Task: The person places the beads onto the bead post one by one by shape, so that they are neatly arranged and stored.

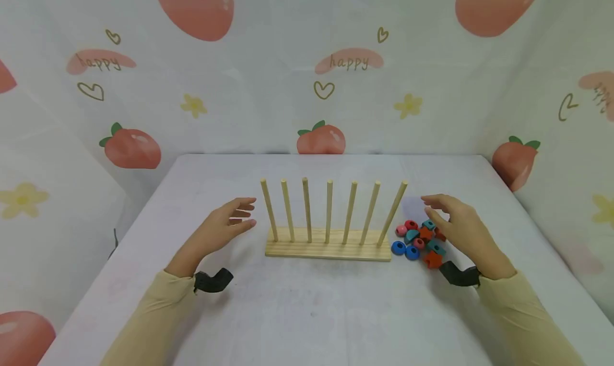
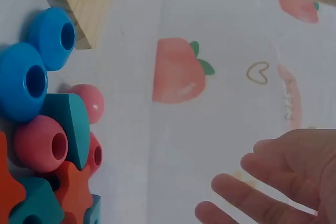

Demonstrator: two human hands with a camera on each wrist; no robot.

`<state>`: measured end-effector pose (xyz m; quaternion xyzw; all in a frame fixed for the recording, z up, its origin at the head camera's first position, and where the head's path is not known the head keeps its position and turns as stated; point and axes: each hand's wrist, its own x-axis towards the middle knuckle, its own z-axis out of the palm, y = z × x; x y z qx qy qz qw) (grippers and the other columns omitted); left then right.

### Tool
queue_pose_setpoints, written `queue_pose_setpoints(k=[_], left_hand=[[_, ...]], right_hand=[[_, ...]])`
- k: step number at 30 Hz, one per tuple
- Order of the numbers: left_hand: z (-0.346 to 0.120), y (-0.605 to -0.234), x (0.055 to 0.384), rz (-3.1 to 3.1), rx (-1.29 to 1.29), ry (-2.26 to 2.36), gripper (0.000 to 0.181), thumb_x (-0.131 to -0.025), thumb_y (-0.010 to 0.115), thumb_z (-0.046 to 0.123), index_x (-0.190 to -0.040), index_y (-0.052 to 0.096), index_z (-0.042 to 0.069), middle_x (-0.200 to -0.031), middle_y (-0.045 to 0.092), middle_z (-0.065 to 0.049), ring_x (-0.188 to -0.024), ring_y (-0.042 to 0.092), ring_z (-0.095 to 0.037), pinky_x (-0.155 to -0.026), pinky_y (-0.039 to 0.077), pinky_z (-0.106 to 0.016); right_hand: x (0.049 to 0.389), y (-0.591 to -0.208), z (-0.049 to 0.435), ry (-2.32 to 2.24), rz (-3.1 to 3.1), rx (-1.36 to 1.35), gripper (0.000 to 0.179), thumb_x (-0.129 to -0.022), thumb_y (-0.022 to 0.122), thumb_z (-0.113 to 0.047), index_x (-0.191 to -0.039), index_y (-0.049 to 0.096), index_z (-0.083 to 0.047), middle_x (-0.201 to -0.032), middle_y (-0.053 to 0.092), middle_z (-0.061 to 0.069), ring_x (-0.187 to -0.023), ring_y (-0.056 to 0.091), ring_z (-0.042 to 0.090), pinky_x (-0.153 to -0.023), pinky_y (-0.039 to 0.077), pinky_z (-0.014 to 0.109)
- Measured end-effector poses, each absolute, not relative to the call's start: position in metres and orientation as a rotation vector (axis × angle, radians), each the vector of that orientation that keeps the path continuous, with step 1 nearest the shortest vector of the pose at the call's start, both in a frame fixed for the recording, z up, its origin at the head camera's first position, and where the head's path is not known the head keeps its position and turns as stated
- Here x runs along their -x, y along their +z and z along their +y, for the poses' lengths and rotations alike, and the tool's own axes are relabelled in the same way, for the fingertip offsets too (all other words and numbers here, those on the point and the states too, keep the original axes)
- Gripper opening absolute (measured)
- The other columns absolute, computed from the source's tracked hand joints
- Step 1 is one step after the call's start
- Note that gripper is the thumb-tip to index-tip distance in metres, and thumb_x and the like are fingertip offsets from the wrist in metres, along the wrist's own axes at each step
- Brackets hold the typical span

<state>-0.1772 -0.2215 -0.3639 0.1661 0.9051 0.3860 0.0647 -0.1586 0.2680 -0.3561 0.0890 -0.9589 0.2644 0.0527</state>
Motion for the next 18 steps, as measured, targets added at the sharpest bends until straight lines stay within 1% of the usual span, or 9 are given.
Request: queue_pose_setpoints(k=[1,3,8,14,18], left_hand=[[-0.221,-0.364,0.177,2.702,-0.487,1.211,0.057,-0.095,0.062,0.03,-0.145,0.041,0.012,-0.137,0.051,-0.018,-0.124,0.053,-0.035,-0.102,0.044,-0.052],[-0.221,-0.365,0.177,2.649,-0.449,1.282,0.058,-0.095,0.062,0.032,-0.145,0.041,0.013,-0.138,0.051,-0.018,-0.125,0.052,-0.035,-0.101,0.045,-0.052],[-0.22,-0.373,0.178,2.546,-0.374,1.376,0.058,-0.095,0.062,0.028,-0.145,0.04,0.01,-0.139,0.049,-0.019,-0.127,0.05,-0.036,-0.101,0.043,-0.053],[-0.215,-0.383,0.181,2.423,-0.332,1.442,0.064,-0.093,0.065,0.019,-0.148,0.034,0.007,-0.144,0.043,-0.02,-0.132,0.044,-0.038,-0.104,0.041,-0.055],[-0.214,-0.393,0.183,2.311,-0.302,1.514,0.07,-0.09,0.069,0.014,-0.149,0.033,0.005,-0.145,0.041,-0.021,-0.133,0.042,-0.041,-0.106,0.04,-0.054]], right_hand=[[0.16,-0.357,0.27,0.844,-2.915,-0.271,0.04,-0.101,0.052,-0.027,-0.133,0.054,-0.004,-0.126,0.06,0.025,-0.114,0.054,0.047,-0.093,0.044,0.064],[0.162,-0.359,0.274,0.912,-2.942,-0.251,0.044,-0.101,0.05,-0.032,-0.135,0.052,-0.003,-0.129,0.057,0.026,-0.12,0.049,0.05,-0.095,0.041,0.066],[0.167,-0.365,0.287,1.005,-3.035,-0.209,0.055,-0.101,0.047,-0.041,-0.14,0.046,-0.002,-0.134,0.052,0.028,-0.124,0.043,0.052,-0.096,0.038,0.068],[0.171,-0.371,0.305,1.097,-3.109,-0.173,0.058,-0.1,0.05,-0.036,-0.141,0.04,0.004,-0.14,0.043,0.033,-0.126,0.041,0.053,-0.096,0.039,0.068],[0.171,-0.374,0.314,1.129,-3.173,-0.134,0.06,-0.099,0.054,-0.033,-0.14,0.039,0.008,-0.141,0.039,0.035,-0.127,0.039,0.054,-0.096,0.04,0.066]])
